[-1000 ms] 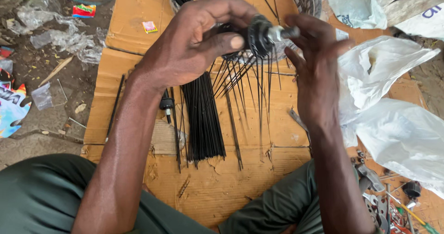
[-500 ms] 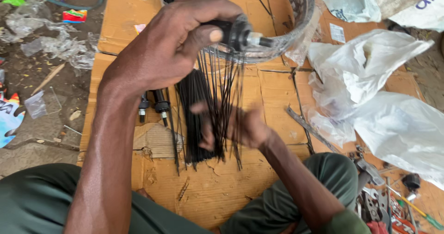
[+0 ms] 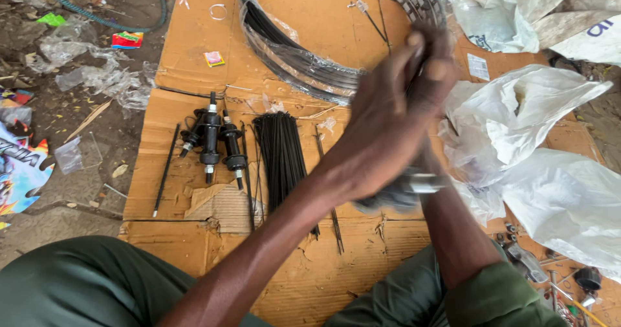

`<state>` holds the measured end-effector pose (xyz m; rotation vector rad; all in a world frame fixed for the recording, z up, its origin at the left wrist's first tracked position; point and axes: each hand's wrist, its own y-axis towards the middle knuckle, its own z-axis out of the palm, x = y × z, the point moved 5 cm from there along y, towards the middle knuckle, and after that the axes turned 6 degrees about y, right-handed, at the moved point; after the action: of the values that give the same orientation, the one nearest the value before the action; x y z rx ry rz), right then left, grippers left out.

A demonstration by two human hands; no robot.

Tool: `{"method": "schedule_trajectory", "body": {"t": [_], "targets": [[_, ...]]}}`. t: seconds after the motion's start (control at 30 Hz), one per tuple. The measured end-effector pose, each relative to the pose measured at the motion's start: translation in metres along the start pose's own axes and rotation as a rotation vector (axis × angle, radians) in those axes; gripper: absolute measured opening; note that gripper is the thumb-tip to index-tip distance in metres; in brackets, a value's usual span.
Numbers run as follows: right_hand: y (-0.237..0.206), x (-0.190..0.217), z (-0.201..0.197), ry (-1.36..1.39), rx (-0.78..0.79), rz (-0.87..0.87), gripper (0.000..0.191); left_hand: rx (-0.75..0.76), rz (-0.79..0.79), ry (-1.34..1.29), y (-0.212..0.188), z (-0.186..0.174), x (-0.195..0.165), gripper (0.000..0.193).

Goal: The person unpacks bicycle hubs and then inserts multiple black spokes into the hub flanges. They handle the hubs and spokes by hand, arranging the spokes in the hub holes.

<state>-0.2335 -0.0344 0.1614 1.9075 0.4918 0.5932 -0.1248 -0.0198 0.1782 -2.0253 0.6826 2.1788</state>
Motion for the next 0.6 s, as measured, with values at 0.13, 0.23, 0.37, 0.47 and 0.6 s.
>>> {"method": "schedule_trajectory", "body": {"t": [0.13, 0.23, 0.37, 0.47, 0.6], "targets": [[0.020, -0.050, 0.038, 0.140, -0.002, 0.169, 0.009, 0.451, -0.302, -0.061, -0.009, 0.006, 0.045, 0.098], [-0.007, -0.056, 0.052, 0.114, 0.084, 0.132, 0.046, 0.416, -0.515, -0.403, -0.010, -0.006, 0.055, 0.063], [-0.065, -0.058, 0.069, -0.113, 0.380, 0.293, 0.106, 0.000, -0.671, -0.383, -0.002, -0.061, 0.062, 0.032], [-0.113, -0.054, 0.076, 0.126, 0.492, 0.523, 0.108, -0.199, -0.532, -0.203, 0.007, -0.103, 0.060, 0.023], [-0.185, -0.039, 0.095, 0.024, 1.061, 0.881, 0.068, -0.517, -0.394, -0.306, 0.005, -0.136, 0.067, 0.017]]}}
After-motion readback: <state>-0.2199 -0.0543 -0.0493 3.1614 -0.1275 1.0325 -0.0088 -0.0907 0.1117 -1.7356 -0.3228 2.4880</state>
